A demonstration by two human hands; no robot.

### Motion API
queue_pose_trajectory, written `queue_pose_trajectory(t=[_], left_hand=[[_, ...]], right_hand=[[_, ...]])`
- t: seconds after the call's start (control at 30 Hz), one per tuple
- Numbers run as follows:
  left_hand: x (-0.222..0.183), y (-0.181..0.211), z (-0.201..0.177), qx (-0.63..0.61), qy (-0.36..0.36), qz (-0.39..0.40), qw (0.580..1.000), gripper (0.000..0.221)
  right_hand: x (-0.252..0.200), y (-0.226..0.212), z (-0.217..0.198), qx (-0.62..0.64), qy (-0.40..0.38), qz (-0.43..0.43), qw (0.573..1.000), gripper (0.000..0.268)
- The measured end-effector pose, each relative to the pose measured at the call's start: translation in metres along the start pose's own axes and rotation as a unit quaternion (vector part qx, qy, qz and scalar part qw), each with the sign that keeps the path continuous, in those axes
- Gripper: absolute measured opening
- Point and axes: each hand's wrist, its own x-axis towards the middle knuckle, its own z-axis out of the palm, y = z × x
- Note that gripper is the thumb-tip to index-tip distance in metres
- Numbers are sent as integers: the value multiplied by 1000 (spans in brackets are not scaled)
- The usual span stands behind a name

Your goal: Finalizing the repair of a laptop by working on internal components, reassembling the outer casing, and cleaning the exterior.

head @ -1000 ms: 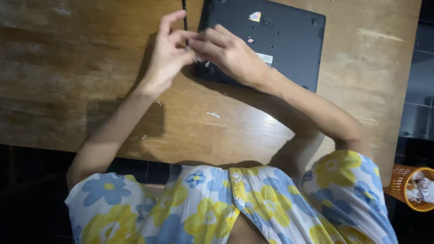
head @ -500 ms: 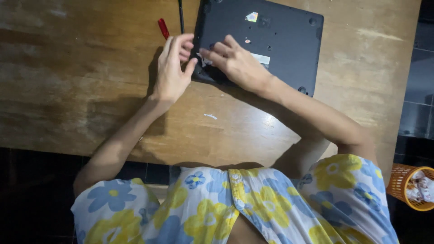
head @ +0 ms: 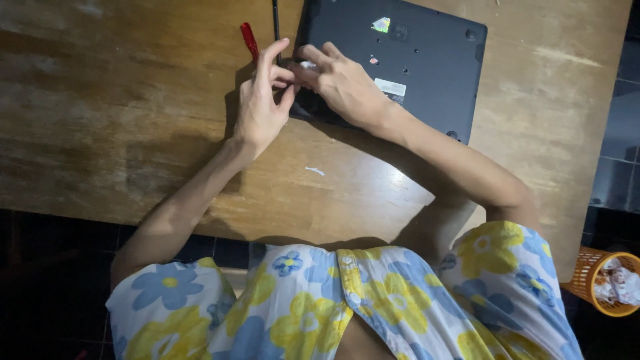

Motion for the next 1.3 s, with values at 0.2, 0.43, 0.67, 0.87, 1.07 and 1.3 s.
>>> queue_pose_trajectory(t=[0.2,0.43,0.67,0.87,1.07,1.3], left_hand=[[1,4,-7,-25,43,52,997,56],[0,4,-5,2,41,91,995,51],[-5,5,-4,-31,17,30,999,48],[-5,5,-4,-62,9,-6,998,53],[-6,9,-3,-69,15,15,997,56],[-12,2,9,-55,-4,64,996,55]], right_hand=[[-6,15,1,93,-11,-89,992,17],[16,74,15,91,86,-7,992,10],[-4,-5,-10,49,58,-85,993,16],[-8,40,5,93,42,22,995,7],[-17,1,-8,112,9,-53,992,19],[-2,102,15,81,90,-24,992,17]])
